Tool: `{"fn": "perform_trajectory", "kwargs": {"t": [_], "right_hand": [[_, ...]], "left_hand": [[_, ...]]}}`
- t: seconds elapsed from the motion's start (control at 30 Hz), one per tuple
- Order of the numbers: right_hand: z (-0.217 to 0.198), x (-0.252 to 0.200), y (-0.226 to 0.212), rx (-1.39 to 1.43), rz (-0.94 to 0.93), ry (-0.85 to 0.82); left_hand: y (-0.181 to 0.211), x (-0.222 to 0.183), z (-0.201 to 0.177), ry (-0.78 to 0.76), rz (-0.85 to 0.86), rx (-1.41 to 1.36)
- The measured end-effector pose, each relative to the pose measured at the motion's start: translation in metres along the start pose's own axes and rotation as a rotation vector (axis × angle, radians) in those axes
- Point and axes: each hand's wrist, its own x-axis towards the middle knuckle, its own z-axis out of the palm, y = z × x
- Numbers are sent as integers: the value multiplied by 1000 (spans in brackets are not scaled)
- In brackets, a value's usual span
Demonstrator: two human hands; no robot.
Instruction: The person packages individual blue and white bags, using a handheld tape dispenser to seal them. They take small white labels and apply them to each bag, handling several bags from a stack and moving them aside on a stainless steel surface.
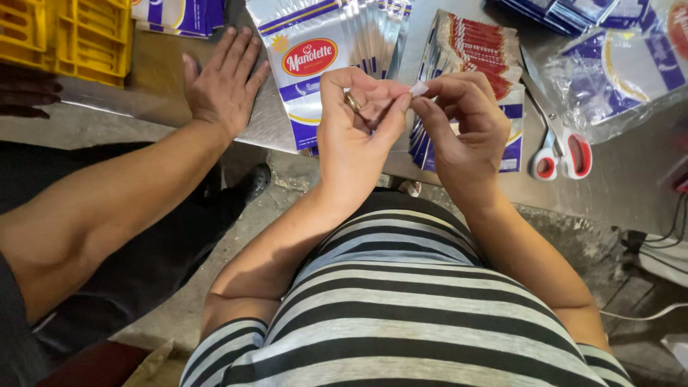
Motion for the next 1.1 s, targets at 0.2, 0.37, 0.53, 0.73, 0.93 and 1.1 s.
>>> {"fn": "perform_trajectory", "kwargs": {"t": [0.2, 0.37, 0.53, 0.73, 0.93, 1.1], "right_hand": [[6, -2, 3, 4, 9, 27], [8, -1, 1, 27, 21, -9], [14, 6, 4, 290, 270, 18], [31, 8, 4, 644, 400, 69], [49, 6, 5, 613, 354, 68], [57, 4, 2, 641, 390, 32]], "left_hand": [[-10, -2, -7, -84, 128, -2], [-3, 2, -18, -108, 170, 205], [12, 10, -30, -161, 71, 138], [24, 3, -36, -53, 230, 546], [32, 4, -50, -64, 226, 605], [38, -1, -59, -39, 220, 629]]}}
